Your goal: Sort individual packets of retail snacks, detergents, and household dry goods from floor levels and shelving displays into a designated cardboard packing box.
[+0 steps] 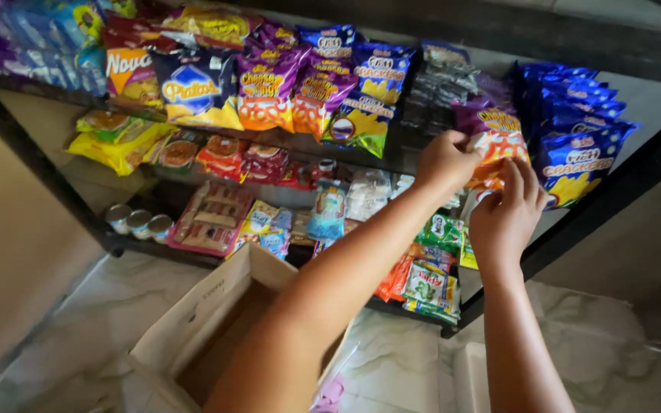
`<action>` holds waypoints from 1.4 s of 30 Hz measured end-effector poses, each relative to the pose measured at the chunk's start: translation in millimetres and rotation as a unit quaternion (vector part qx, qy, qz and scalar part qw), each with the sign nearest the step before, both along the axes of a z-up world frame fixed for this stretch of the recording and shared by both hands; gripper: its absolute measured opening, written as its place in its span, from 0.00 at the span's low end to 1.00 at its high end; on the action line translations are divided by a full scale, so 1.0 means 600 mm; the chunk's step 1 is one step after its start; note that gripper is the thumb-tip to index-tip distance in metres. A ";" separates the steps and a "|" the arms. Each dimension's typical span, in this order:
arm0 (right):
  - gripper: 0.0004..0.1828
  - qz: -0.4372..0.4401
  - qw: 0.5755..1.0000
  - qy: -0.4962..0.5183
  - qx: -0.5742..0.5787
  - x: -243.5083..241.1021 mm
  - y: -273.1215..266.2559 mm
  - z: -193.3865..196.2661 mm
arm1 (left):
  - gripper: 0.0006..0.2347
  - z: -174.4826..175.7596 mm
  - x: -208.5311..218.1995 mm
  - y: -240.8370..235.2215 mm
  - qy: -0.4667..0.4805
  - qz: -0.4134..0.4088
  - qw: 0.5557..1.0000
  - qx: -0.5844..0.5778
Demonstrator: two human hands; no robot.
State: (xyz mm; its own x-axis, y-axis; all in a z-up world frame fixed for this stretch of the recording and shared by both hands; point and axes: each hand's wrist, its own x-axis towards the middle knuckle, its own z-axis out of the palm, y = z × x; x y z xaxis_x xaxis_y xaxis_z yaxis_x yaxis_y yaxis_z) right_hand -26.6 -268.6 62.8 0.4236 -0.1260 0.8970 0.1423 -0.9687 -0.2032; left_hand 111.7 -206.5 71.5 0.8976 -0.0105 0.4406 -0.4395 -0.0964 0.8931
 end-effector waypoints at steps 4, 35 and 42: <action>0.24 0.040 0.998 -0.040 -0.007 -0.044 0.049 0.022 | 0.19 0.004 -0.048 0.090 0.010 -0.023 0.999 -0.033; 0.18 0.272 0.802 0.529 -0.040 0.002 0.353 -0.616 | 0.18 -0.780 -0.239 0.553 0.584 -0.086 0.806 -0.056; 0.17 0.314 0.691 0.650 0.027 0.022 0.341 -0.656 | 0.26 -0.846 -0.225 0.518 0.580 -0.231 0.468 -0.625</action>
